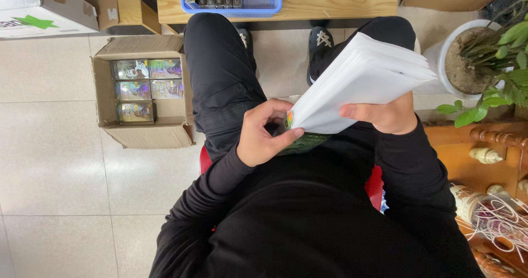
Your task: The person takes a packaged phone screen protector from a cardboard box, writes in a notebook, and wipes the surfaces of the screen protector package with a cloth.
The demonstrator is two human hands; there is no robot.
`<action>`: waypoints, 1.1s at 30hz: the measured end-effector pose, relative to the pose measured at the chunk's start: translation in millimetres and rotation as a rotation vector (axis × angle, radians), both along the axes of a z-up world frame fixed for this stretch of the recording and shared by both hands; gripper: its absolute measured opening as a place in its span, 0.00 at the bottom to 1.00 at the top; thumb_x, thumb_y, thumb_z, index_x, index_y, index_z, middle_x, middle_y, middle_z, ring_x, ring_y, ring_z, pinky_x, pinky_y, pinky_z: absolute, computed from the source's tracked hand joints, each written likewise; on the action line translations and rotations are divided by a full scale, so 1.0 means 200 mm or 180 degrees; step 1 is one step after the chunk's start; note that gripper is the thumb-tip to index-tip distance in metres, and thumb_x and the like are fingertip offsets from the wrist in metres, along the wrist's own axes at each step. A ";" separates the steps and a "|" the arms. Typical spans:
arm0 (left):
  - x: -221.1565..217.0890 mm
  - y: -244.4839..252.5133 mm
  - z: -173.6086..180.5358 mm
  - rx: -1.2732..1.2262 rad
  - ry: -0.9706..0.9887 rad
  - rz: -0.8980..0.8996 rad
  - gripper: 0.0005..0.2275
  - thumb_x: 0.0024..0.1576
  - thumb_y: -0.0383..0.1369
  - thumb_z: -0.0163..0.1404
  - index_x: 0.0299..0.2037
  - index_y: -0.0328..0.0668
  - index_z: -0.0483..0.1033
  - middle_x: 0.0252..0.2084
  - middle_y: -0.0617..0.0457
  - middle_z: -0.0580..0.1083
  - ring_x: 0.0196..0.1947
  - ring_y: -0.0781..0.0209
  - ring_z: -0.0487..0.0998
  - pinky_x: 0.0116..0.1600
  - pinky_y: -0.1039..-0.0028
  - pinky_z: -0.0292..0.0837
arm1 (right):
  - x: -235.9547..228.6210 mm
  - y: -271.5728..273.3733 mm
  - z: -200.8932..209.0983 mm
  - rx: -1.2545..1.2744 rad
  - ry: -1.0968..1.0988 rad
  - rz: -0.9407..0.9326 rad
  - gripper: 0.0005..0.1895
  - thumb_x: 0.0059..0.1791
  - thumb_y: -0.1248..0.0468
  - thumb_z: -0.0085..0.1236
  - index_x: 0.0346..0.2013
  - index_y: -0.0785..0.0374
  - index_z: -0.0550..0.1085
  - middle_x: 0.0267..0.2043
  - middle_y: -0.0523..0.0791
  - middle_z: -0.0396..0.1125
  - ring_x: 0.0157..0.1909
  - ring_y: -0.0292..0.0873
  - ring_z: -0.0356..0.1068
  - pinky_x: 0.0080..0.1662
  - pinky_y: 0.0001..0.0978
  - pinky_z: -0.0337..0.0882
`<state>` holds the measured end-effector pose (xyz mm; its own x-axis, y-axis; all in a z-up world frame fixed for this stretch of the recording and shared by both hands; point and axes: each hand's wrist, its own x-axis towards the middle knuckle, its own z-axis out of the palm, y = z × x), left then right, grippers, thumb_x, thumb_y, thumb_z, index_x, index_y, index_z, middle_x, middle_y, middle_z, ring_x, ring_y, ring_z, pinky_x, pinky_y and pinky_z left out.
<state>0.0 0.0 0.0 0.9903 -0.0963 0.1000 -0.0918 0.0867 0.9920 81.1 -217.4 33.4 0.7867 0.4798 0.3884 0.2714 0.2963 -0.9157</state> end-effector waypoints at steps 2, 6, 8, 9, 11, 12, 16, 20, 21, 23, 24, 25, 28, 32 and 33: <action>0.00 0.01 0.01 -0.0029 0.0010 -0.0021 0.15 0.47 0.30 0.65 0.43 0.40 0.77 0.30 0.48 0.78 0.32 0.62 0.80 0.39 0.72 0.77 | 0.00 -0.01 0.00 -0.0044 0.0011 0.0005 0.20 0.39 0.74 0.66 0.41 0.66 0.68 0.39 0.52 0.67 0.47 0.40 0.67 0.50 0.45 0.64; 0.02 0.03 0.01 -0.0117 0.0022 -0.0234 0.15 0.46 0.29 0.65 0.42 0.39 0.77 0.31 0.48 0.78 0.34 0.62 0.80 0.40 0.70 0.77 | 0.00 -0.03 0.01 -0.0164 0.0001 -0.0007 0.19 0.38 0.75 0.67 0.39 0.66 0.69 0.36 0.52 0.68 0.46 0.40 0.68 0.47 0.43 0.66; 0.03 0.04 0.01 -0.0090 -0.0042 -0.0266 0.15 0.45 0.29 0.66 0.42 0.39 0.78 0.32 0.47 0.78 0.34 0.61 0.81 0.40 0.70 0.77 | 0.00 -0.01 0.02 -0.0201 -0.0006 -0.0014 0.18 0.38 0.75 0.68 0.38 0.66 0.70 0.36 0.53 0.69 0.45 0.40 0.68 0.46 0.43 0.66; 0.03 0.05 0.01 -0.0061 -0.0110 -0.0297 0.16 0.44 0.28 0.67 0.41 0.39 0.78 0.32 0.47 0.78 0.35 0.59 0.81 0.40 0.70 0.77 | -0.01 0.00 0.03 -0.0236 -0.0016 -0.0020 0.18 0.37 0.75 0.68 0.37 0.66 0.70 0.35 0.53 0.69 0.45 0.39 0.68 0.45 0.42 0.67; 0.03 0.05 0.01 -0.0098 -0.0076 -0.0313 0.16 0.44 0.29 0.67 0.42 0.39 0.78 0.33 0.47 0.78 0.35 0.60 0.81 0.41 0.70 0.77 | -0.01 0.01 0.03 -0.0269 -0.0023 -0.0026 0.17 0.37 0.75 0.68 0.36 0.66 0.71 0.34 0.53 0.70 0.44 0.39 0.69 0.45 0.42 0.68; 0.03 0.05 0.01 -0.0136 -0.0046 -0.0327 0.16 0.45 0.29 0.67 0.43 0.39 0.78 0.33 0.48 0.78 0.35 0.60 0.81 0.42 0.69 0.77 | -0.01 0.02 0.04 -0.0303 -0.0034 -0.0031 0.17 0.37 0.75 0.69 0.35 0.66 0.71 0.33 0.53 0.70 0.44 0.39 0.69 0.44 0.41 0.68; 0.03 0.04 0.00 -0.0182 -0.0003 -0.0297 0.16 0.47 0.30 0.66 0.43 0.38 0.78 0.33 0.49 0.78 0.36 0.64 0.79 0.42 0.71 0.77 | -0.01 0.05 0.05 -0.0375 -0.0040 -0.0028 0.16 0.36 0.76 0.69 0.33 0.66 0.72 0.31 0.54 0.71 0.43 0.39 0.70 0.42 0.40 0.70; 0.03 0.04 -0.03 -0.0149 -0.0123 -0.0299 0.14 0.47 0.30 0.65 0.41 0.36 0.78 0.32 0.48 0.76 0.33 0.61 0.79 0.39 0.70 0.77 | -0.03 0.01 0.04 -0.0650 -0.0087 -0.0132 0.17 0.35 0.73 0.72 0.35 0.68 0.74 0.32 0.55 0.72 0.42 0.38 0.67 0.39 0.37 0.70; 0.03 0.04 -0.05 -0.0124 -0.0141 -0.0288 0.13 0.47 0.30 0.65 0.40 0.36 0.78 0.32 0.48 0.76 0.32 0.62 0.79 0.38 0.71 0.77 | -0.04 -0.01 0.03 -0.0855 -0.0099 -0.0214 0.21 0.34 0.70 0.74 0.38 0.70 0.74 0.34 0.56 0.73 0.43 0.37 0.65 0.38 0.35 0.69; 0.03 0.04 -0.03 -0.0082 -0.0176 -0.0279 0.13 0.47 0.31 0.65 0.40 0.36 0.78 0.31 0.48 0.75 0.32 0.62 0.78 0.38 0.71 0.77 | -0.01 -0.10 0.05 -0.0910 0.0009 -0.0351 0.27 0.34 0.65 0.73 0.43 0.74 0.72 0.37 0.56 0.72 0.44 0.40 0.68 0.41 0.36 0.71; 0.03 0.03 -0.03 -0.0040 -0.0200 -0.0269 0.13 0.47 0.31 0.65 0.40 0.36 0.78 0.31 0.49 0.75 0.31 0.62 0.78 0.38 0.72 0.77 | 0.01 -0.14 0.06 -0.0967 0.0127 -0.0486 0.34 0.35 0.61 0.72 0.47 0.79 0.70 0.40 0.57 0.72 0.45 0.44 0.72 0.44 0.36 0.73; 0.03 0.03 -0.01 -0.0039 -0.0203 -0.0272 0.13 0.47 0.31 0.65 0.40 0.36 0.78 0.31 0.49 0.75 0.31 0.62 0.78 0.38 0.72 0.77 | -0.01 -0.12 0.14 -0.0966 0.0124 -0.0490 0.34 0.35 0.61 0.72 0.47 0.79 0.70 0.40 0.57 0.72 0.45 0.44 0.72 0.44 0.36 0.73; 0.04 0.03 0.03 0.0492 -0.0377 -0.0435 0.13 0.48 0.30 0.63 0.41 0.41 0.75 0.35 0.55 0.74 0.33 0.66 0.74 0.37 0.81 0.71 | -0.04 -0.09 0.33 -0.1968 0.0038 -0.0844 0.22 0.43 0.59 0.63 0.46 0.70 0.74 0.39 0.48 0.71 0.35 0.37 0.66 0.36 0.24 0.61; 0.03 0.03 0.02 0.0458 -0.0408 -0.0479 0.15 0.47 0.34 0.64 0.42 0.42 0.75 0.35 0.55 0.74 0.33 0.66 0.73 0.39 0.80 0.71 | 0.01 -0.06 0.48 -0.2264 -0.0094 -0.0224 0.14 0.42 0.65 0.63 0.40 0.69 0.75 0.41 0.48 0.73 0.35 0.38 0.70 0.34 0.22 0.65; 0.02 0.03 0.02 0.0439 -0.0420 -0.0495 0.17 0.47 0.38 0.64 0.42 0.42 0.75 0.35 0.55 0.73 0.33 0.67 0.73 0.41 0.80 0.71 | 0.02 -0.05 0.51 -0.2293 0.0008 0.0037 0.12 0.41 0.67 0.63 0.37 0.68 0.75 0.41 0.48 0.73 0.39 0.39 0.73 0.36 0.23 0.69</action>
<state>4.7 6.1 3.2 0.9418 -0.2681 0.2029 -0.2175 -0.0256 0.9757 85.0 -227.0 135.8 0.7805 0.6244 -0.0295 0.2695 -0.3786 -0.8855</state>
